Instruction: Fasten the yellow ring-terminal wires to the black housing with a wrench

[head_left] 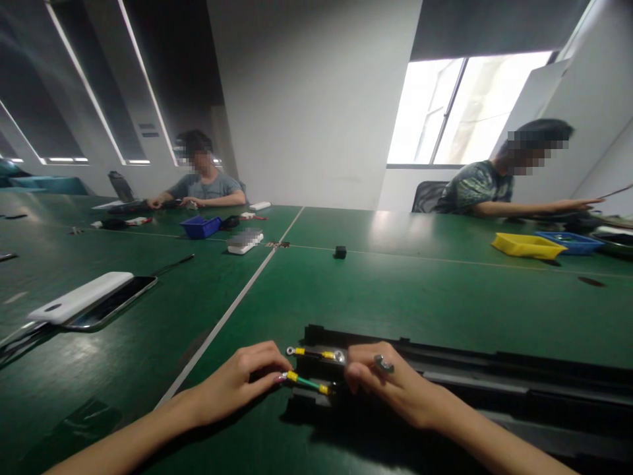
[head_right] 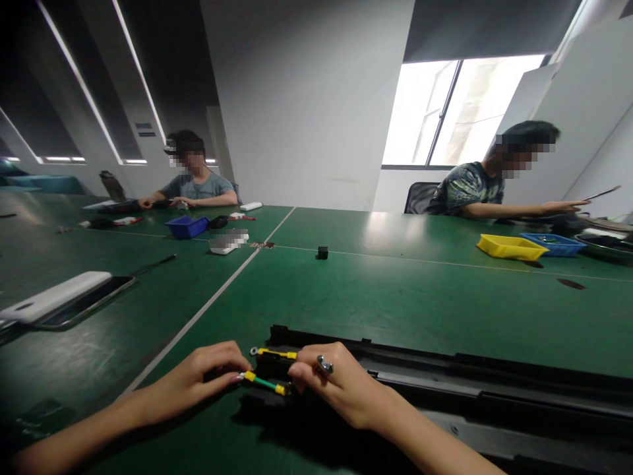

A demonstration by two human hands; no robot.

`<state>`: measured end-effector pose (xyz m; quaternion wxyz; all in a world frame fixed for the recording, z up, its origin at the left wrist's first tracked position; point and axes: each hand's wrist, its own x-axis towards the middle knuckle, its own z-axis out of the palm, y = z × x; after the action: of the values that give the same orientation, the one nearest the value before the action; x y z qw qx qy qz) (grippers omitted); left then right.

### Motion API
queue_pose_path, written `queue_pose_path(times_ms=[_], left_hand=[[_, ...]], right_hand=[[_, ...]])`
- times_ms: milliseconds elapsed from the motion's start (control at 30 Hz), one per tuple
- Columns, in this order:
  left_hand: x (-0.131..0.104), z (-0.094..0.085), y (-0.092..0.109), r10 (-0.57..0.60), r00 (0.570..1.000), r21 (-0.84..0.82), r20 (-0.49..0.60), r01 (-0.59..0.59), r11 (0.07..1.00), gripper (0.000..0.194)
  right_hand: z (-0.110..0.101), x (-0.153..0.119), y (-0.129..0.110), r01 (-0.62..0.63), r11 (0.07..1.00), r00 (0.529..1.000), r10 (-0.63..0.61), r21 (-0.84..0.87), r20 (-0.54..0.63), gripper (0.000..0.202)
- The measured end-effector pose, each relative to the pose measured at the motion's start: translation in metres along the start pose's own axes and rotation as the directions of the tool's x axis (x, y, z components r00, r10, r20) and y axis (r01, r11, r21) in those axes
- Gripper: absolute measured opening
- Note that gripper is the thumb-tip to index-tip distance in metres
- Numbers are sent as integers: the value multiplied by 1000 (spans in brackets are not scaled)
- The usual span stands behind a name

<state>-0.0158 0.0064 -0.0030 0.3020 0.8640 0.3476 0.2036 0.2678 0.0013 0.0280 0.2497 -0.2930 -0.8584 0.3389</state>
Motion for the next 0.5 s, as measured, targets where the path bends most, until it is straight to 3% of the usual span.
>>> queue_pose_path(times_ms=[167, 333, 500], left_hand=[[-1, 0, -1, 15, 1000, 2, 3, -15, 1000, 15], [0, 0, 0, 10, 1000, -2, 0, -10, 1000, 14], [-1, 0, -1, 16, 1000, 14, -9, -16, 1000, 15]], right_hand=[[0, 0, 1, 13, 999, 1000, -12, 44, -11, 53], [2, 0, 4, 24, 999, 996, -21, 37, -92, 56], [3, 0, 6, -14, 1000, 998, 15, 16, -64, 54]])
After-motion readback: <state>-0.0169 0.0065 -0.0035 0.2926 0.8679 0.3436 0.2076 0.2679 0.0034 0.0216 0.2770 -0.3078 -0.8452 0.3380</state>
